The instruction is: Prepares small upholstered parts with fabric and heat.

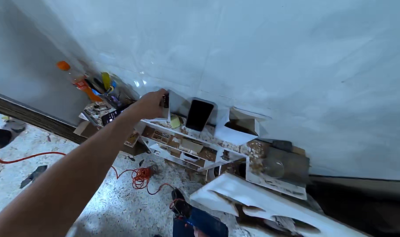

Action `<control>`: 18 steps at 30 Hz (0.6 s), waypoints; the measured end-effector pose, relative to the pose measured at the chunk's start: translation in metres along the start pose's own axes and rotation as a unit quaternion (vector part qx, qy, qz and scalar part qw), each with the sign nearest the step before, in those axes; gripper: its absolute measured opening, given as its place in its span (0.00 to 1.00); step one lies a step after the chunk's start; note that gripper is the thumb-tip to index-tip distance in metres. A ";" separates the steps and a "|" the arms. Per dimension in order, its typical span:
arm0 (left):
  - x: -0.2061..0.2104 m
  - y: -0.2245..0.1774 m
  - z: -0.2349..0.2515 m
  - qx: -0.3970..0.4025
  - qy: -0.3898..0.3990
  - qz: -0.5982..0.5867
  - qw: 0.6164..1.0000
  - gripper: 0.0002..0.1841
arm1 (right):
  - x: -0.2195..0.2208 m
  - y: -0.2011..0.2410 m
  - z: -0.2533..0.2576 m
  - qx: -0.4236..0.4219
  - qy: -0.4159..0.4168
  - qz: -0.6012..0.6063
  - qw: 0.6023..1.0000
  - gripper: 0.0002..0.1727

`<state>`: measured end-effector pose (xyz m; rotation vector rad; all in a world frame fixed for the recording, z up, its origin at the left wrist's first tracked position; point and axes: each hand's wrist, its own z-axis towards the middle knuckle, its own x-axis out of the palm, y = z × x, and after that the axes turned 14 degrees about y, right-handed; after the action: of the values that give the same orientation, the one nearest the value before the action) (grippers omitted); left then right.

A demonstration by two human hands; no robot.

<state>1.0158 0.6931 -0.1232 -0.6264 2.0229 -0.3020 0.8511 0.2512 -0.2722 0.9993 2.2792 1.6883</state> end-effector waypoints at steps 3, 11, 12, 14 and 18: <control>-0.006 0.003 -0.001 0.003 -0.017 -0.008 1.000 0.29 | 0.000 -0.003 0.004 -0.008 0.001 0.012 1.000 0.17; -0.015 0.011 -0.012 0.067 -0.176 -0.006 0.982 0.20 | -0.001 0.002 0.017 -0.027 -0.007 0.025 0.999 0.17; -0.016 0.011 -0.017 0.078 -0.202 -0.019 0.976 0.20 | -0.003 -0.002 0.018 -0.041 0.000 0.022 0.999 0.17; -0.020 0.013 -0.030 0.102 -0.272 -0.038 0.956 0.17 | -0.004 0.002 0.025 -0.059 0.006 0.008 0.998 0.16; -0.029 0.014 -0.094 0.117 -0.410 -0.053 0.903 0.14 | -0.004 0.023 0.037 -0.077 0.020 0.021 0.997 0.16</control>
<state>0.9429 0.7169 -0.0604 -0.5799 1.1236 -0.2775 0.8814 0.2823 -0.2665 0.9967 2.1252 1.8844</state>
